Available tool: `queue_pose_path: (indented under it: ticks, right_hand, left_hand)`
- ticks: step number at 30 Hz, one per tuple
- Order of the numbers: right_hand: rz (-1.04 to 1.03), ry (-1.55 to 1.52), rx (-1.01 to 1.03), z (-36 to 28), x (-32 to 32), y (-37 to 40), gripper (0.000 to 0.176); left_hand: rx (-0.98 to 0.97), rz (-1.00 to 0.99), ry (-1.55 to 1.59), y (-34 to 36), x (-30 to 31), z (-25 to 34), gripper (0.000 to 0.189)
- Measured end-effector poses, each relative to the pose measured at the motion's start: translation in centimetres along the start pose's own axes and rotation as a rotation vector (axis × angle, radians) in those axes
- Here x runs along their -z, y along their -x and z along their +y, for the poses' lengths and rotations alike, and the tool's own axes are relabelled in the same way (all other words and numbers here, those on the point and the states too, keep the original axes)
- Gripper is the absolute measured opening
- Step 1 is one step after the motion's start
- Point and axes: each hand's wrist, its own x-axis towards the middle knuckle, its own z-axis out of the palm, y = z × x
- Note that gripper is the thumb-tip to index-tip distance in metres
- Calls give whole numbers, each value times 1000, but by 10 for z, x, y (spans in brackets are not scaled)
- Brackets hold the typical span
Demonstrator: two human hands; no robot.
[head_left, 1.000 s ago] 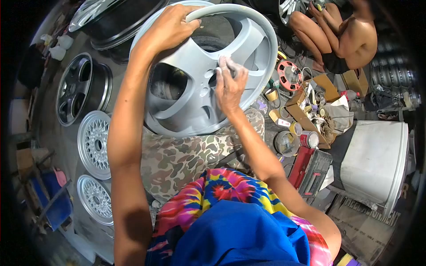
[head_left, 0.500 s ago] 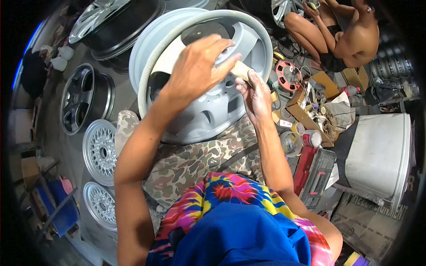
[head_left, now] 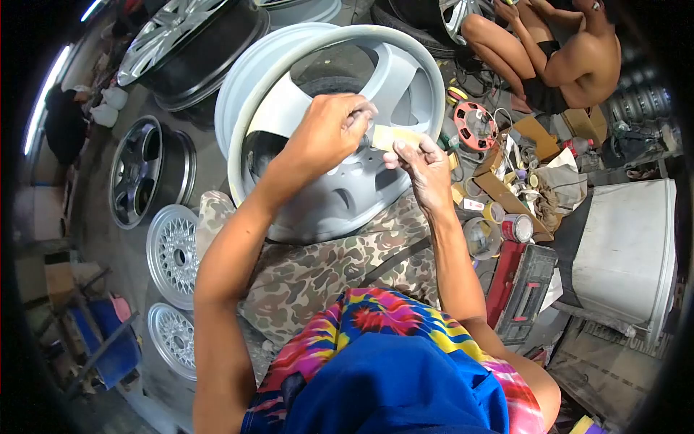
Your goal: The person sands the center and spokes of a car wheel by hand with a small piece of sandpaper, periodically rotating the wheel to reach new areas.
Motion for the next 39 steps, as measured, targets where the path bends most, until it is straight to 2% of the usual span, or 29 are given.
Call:
queue_pose_path:
  ticks: [2,3,5,6,9,10,11,14,15,17,18,20,21,22,23,25,26,27,28,29,30,31,33,35,37,38,39]
  right_hand:
    - [4,9,6,4,7,2,24]
    - [45,15,-2,8,11,3,24]
    - [77,26,-7,16,18,5,23]
    - [106,78,4,20,22,8,21]
    - [166,168,18,21,24,17,19]
    - [205,165,1,23,27,18,20]
    - [244,160,-16,23,29,20,20]
    - [312,255,-42,24,39,21,24]
    - [345,296,-43,26,43,20,25]
    - [341,334,-22,27,50,16,24]
    - [362,367,20,26,51,14,25]
    - [369,491,147,20,51,6,25]
    - [367,492,149,13,48,0,25]
    - [308,695,322,6,44,-6,24]
    - [246,893,496,-2,39,-12,24]
    - [190,980,570,-16,18,-25,23]
    - [70,1067,728,-22,8,-33,25]
    - [-51,1152,886,-26,-1,-41,26]
    - [-41,1149,882,-31,-8,-50,26]
    - [-182,1232,978,-36,-15,-61,30]
    - [-329,1310,1073,-37,-18,-71,34]
    - [-321,1305,1073,-34,-19,-80,34]
    - [-476,1510,1106,-23,-17,-93,37]
    - [-451,1516,1151,-15,-24,-88,31]
    - [-308,1332,789,-6,-47,-74,22]
    - [-182,1034,665,-4,-65,-71,14]
    - [-184,1027,665,-5,-81,-73,14]
  left_hand:
    - [-321,202,-707,2,3,4,23]
    - [-322,204,-707,4,-3,5,23]
    - [-36,25,-1378,9,-25,3,49]
    - [23,-62,-1528,15,-35,-2,69]
    - [18,7,-1519,14,-64,-12,77]
    - [36,20,-1315,7,-70,-18,83]
    - [38,23,-1314,0,-76,-24,83]
    - [-148,243,-772,-21,-83,-35,84]
    - [-144,248,-770,-31,-82,-38,84]
    - [-368,352,-670,-50,-81,-45,80]
    - [-401,342,-648,-55,-78,-42,76]
    - [-340,308,-734,-49,-77,-37,74]
    - [-280,262,-821,-44,-78,-34,71]
    - [-197,279,-917,-36,-81,-31,66]
    - [-199,277,-922,-25,-80,-31,66]
    - [-20,18,-1242,-1,-61,-21,65]
    - [-97,54,-1293,6,-47,-20,52]
    - [-103,45,-1299,9,-27,-11,52]
    - [-149,41,-1041,9,-3,2,38]
    - [-188,40,-782,8,17,12,30]
    - [-327,252,-688,8,31,15,24]
    - [-464,462,-587,9,45,22,20]
    - [-415,611,-509,21,79,39,15]
    - [-419,783,-471,27,104,29,13]
    - [-334,803,-435,29,111,19,17]
    - [-322,748,-415,25,112,10,18]
    - [-309,690,-397,23,111,4,20]
